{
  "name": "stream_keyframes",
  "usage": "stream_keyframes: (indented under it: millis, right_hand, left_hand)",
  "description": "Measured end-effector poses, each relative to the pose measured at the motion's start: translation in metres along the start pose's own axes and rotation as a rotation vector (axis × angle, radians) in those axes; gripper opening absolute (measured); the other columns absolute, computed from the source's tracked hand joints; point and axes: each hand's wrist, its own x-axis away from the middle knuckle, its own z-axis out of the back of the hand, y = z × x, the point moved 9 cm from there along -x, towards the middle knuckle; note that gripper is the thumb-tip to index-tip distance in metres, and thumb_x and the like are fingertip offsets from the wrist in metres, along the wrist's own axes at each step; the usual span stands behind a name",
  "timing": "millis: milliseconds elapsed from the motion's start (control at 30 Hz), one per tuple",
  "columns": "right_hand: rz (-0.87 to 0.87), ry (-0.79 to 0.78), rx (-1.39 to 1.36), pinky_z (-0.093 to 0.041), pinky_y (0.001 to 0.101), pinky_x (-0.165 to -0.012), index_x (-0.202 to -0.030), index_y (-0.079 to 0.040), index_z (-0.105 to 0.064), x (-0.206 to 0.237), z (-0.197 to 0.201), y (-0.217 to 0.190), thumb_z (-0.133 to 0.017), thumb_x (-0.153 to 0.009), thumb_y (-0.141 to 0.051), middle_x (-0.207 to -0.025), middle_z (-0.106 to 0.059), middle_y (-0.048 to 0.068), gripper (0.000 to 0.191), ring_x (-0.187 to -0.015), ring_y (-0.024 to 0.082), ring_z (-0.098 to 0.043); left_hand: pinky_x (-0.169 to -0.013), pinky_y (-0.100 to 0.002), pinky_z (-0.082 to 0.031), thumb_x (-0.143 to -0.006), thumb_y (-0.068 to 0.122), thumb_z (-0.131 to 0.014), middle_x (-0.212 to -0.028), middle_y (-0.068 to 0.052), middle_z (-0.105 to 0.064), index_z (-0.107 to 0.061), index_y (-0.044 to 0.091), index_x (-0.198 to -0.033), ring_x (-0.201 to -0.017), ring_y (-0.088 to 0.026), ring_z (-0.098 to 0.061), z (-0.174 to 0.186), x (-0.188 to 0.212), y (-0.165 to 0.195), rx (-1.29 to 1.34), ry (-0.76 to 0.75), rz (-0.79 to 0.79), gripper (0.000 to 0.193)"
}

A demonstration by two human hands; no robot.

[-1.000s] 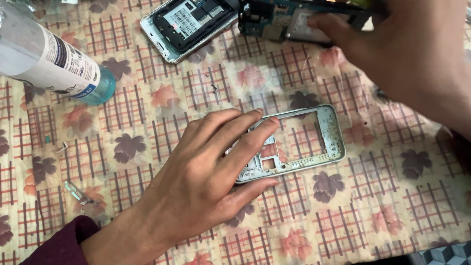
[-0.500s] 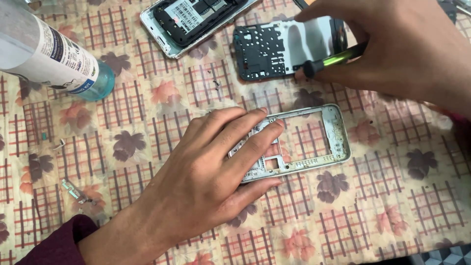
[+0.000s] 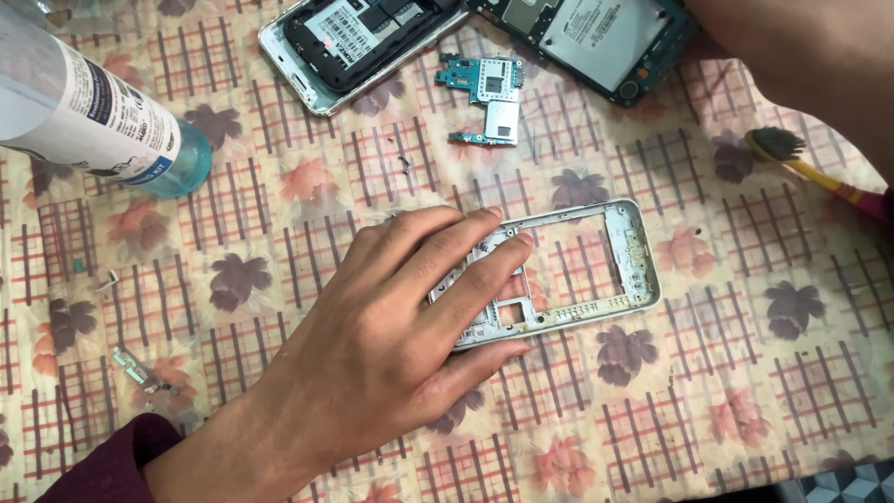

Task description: The person uses a screwdriver to remove screws from the back of a white smartphone. They then separate the back cover from the main body and continue to remove screws from the internal frame, placing the removed components on the table.

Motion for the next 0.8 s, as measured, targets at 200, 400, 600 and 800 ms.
stream_keyframes:
  millis: [200,400,600,800]
  right_hand:
    - [-0.036,-0.038,0.007,-0.056,0.038,-0.069,-0.127,-0.009,-0.07,-0.011,-0.012,0.018,-0.077,-0.097,-0.025,-0.1,-0.07,0.015,0.035,-0.079,0.024,-0.069]
    - [0.091,-0.075,-0.036,-0.057,0.0364,-0.073,-0.126,-0.009,-0.069,-0.003,-0.012,0.016,-0.072,-0.101,-0.022,-0.106,-0.071,0.013,0.028,-0.085,0.023,-0.07]
    - [0.732,0.004,0.142,-0.062,0.0378,-0.076,-0.119,-0.009,-0.076,0.034,0.006,-0.04,-0.07,-0.091,-0.005,-0.114,-0.075,0.011,0.028,-0.091,0.021,-0.073]
    - [0.89,0.151,0.449,-0.062,0.0357,-0.078,-0.115,-0.008,-0.076,0.054,0.005,-0.066,-0.076,-0.083,-0.007,-0.111,-0.075,0.008,0.032,-0.093,0.02,-0.074]
  left_hand:
    - [-0.105,-0.051,-0.051,-0.094,0.042,-0.076,-0.135,-0.022,-0.063,-0.059,0.001,-0.138,-0.129,-0.037,-0.055,-0.001,0.0,-0.001,0.002,-0.014,0.011,0.063]
    - [-0.105,-0.051,-0.052,-0.095,0.042,-0.075,-0.134,-0.021,-0.063,-0.059,0.001,-0.137,-0.128,-0.037,-0.056,0.0,0.001,-0.001,0.015,-0.003,0.004,0.062]
    - [-0.105,-0.051,-0.053,-0.095,0.043,-0.075,-0.133,-0.022,-0.063,-0.059,0.0,-0.137,-0.127,-0.037,-0.057,-0.001,0.001,-0.001,-0.007,-0.008,-0.01,0.062]
    - [-0.105,-0.052,-0.052,-0.095,0.042,-0.076,-0.134,-0.022,-0.063,-0.059,0.001,-0.138,-0.127,-0.037,-0.056,-0.003,0.001,-0.002,-0.005,-0.013,-0.012,0.063]
